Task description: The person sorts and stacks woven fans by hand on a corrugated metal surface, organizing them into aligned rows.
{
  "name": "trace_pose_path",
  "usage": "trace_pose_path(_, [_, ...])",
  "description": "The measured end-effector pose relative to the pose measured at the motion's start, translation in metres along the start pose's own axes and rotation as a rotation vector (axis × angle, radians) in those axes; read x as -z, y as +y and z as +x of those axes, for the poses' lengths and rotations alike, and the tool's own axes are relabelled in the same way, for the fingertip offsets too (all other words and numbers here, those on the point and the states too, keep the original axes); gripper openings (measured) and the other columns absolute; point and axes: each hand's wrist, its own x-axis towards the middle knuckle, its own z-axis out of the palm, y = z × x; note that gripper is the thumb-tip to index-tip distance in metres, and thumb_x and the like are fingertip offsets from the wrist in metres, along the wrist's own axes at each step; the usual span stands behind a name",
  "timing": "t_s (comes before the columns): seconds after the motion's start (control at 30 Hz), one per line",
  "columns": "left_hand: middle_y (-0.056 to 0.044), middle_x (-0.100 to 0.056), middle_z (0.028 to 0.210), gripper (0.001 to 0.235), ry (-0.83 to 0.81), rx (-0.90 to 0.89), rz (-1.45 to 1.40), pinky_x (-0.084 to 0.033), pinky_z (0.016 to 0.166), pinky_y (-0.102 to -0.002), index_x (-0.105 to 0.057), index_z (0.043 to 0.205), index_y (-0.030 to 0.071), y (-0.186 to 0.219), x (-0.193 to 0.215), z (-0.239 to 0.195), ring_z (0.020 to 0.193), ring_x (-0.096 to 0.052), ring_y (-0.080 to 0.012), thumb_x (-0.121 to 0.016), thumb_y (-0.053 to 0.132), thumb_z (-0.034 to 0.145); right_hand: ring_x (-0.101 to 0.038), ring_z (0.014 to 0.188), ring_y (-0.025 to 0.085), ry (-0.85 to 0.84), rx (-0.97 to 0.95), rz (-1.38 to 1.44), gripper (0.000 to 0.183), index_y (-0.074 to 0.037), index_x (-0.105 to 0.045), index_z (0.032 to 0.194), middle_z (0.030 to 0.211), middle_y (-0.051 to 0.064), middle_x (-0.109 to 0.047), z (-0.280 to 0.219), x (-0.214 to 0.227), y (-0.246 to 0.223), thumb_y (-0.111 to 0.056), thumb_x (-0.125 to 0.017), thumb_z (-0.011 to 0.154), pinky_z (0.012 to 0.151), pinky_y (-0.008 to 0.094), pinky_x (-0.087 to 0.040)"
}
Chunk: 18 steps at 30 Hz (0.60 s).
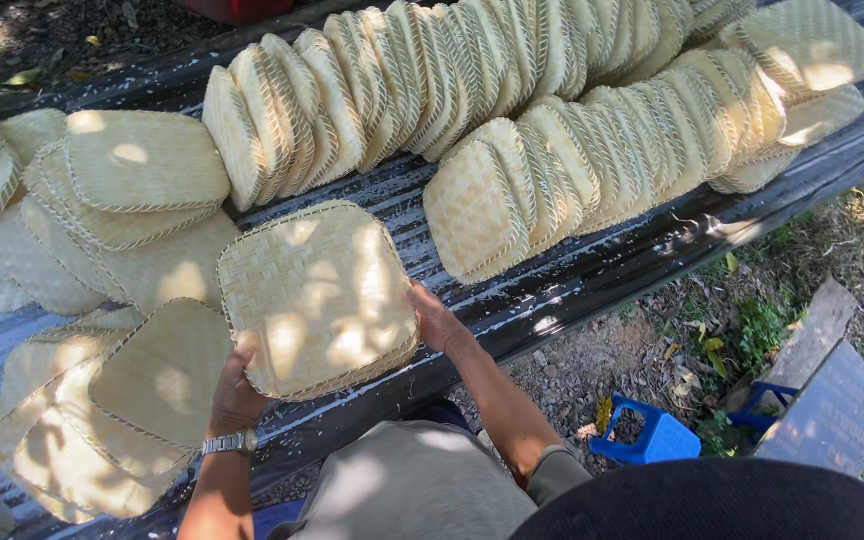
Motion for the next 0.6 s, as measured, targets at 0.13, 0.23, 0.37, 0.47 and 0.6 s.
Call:
trace_pose_path(0.13, [-0.012, -0.066, 0.131, 0.059, -0.099, 0.032, 0.114, -0.05, 0.102, -0.047, -0.057, 0.139, 0.0, 0.002, -0.001, 0.021, 0.117, -0.064, -0.0273, -0.064, 0.036, 0.093, -0.045, 0.143, 0.019, 0.053, 0.075, -0.104, 0.104, -0.022, -0.01, 0.162, 0.16, 0.001, -0.038, -0.02, -0.005, -0.029, -0.037, -0.076, 0.084, 0.117, 0.039, -0.041])
trace_pose_path(0.23, [-0.01, -0.065, 0.131, 0.055, -0.049, 0.1, 0.112, -0.049, 0.102, -0.05, -0.058, 0.137, 0.003, 0.008, -0.019, 0.028, 0.117, -0.063, -0.0265, -0.066, 0.034, 0.092, -0.05, 0.136, 0.028, 0.085, 0.099, -0.1, 0.106, -0.014, -0.016, 0.16, 0.154, 0.014, -0.046, -0.029, -0.015, -0.053, -0.023, -0.079, 0.076, 0.112, 0.043, -0.044])
trace_pose_path(0.37, [-0.008, -0.065, 0.127, 0.051, 0.107, 0.06, 0.169, -0.05, 0.098, -0.055, -0.061, 0.134, 0.006, 0.014, -0.064, 0.032, 0.114, -0.063, -0.0263, -0.065, 0.031, 0.09, -0.052, 0.132, 0.029, 0.028, 0.223, 0.031, 0.106, -0.009, -0.023, 0.163, 0.148, 0.017, -0.048, -0.036, -0.022, -0.079, -0.022, -0.079, 0.073, 0.109, 0.044, -0.047])
trace_pose_path(0.47, [-0.003, -0.064, 0.131, 0.058, -0.05, -0.087, 0.24, -0.049, 0.102, -0.051, -0.06, 0.141, 0.008, 0.027, -0.106, 0.042, 0.121, -0.061, -0.0197, -0.068, 0.029, 0.087, -0.053, 0.135, 0.027, -0.023, 0.282, 0.094, 0.103, -0.01, -0.024, 0.162, 0.15, 0.014, -0.048, -0.034, -0.016, -0.1, -0.021, -0.077, 0.074, 0.111, 0.041, -0.048])
trace_pose_path(0.6, [-0.004, -0.059, 0.142, 0.07, -0.233, -0.157, 0.103, -0.045, 0.104, -0.048, -0.048, 0.153, 0.013, 0.029, -0.172, 0.061, 0.127, -0.056, -0.0232, -0.071, 0.039, 0.092, -0.055, 0.13, 0.03, -0.033, 0.341, 0.191, 0.099, -0.009, -0.025, 0.161, 0.146, 0.016, -0.05, -0.024, 0.007, -0.13, -0.016, -0.071, 0.074, 0.108, 0.045, -0.05])
